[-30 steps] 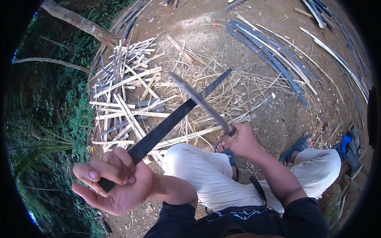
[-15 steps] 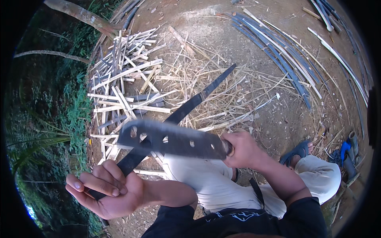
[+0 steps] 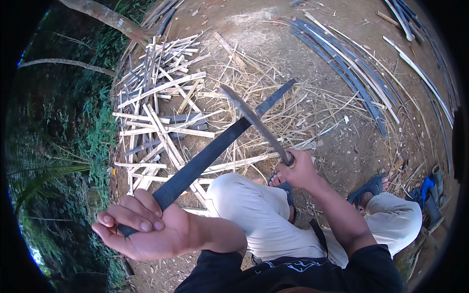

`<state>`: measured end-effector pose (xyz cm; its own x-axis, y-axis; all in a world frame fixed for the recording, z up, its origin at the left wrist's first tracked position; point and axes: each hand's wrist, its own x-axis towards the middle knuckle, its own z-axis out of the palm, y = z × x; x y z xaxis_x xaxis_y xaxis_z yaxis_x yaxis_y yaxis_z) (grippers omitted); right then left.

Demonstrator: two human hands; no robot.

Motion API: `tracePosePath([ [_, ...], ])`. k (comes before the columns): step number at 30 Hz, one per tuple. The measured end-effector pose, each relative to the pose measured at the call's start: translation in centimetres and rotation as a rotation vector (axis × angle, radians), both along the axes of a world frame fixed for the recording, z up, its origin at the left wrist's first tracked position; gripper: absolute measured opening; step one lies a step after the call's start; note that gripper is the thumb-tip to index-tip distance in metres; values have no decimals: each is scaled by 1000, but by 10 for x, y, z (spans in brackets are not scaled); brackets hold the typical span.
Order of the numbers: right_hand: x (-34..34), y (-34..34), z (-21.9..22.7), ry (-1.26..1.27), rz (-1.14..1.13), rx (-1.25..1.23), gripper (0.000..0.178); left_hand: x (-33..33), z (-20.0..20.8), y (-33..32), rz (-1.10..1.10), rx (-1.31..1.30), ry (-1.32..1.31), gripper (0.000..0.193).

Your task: The person shaves a bamboo strip using a large knife while sitting outdoors. The person holds the bamboo with one hand and repeatedly runs the blade along the length of the strip to thin it down, then picks up a different piece and repeats the action.

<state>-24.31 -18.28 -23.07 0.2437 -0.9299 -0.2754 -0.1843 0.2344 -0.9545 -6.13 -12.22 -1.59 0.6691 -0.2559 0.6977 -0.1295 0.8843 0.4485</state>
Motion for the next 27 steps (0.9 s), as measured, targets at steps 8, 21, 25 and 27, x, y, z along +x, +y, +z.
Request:
tracePosePath([
  [8,12,6,-28,25,46,-38,23,14,0,-6,76,0,127,30],
  [21,12,40,25,-73,119,-458,30,-3,-14,-8,-126,-206,-30,19],
  [25,19,43,56,-140,148,-594,36,-7,-12,-5,-292,-169,-278,38],
  [27,14,41,80,-161,201,-522,39,-5,-11,-7,-373,-149,-352,41],
])
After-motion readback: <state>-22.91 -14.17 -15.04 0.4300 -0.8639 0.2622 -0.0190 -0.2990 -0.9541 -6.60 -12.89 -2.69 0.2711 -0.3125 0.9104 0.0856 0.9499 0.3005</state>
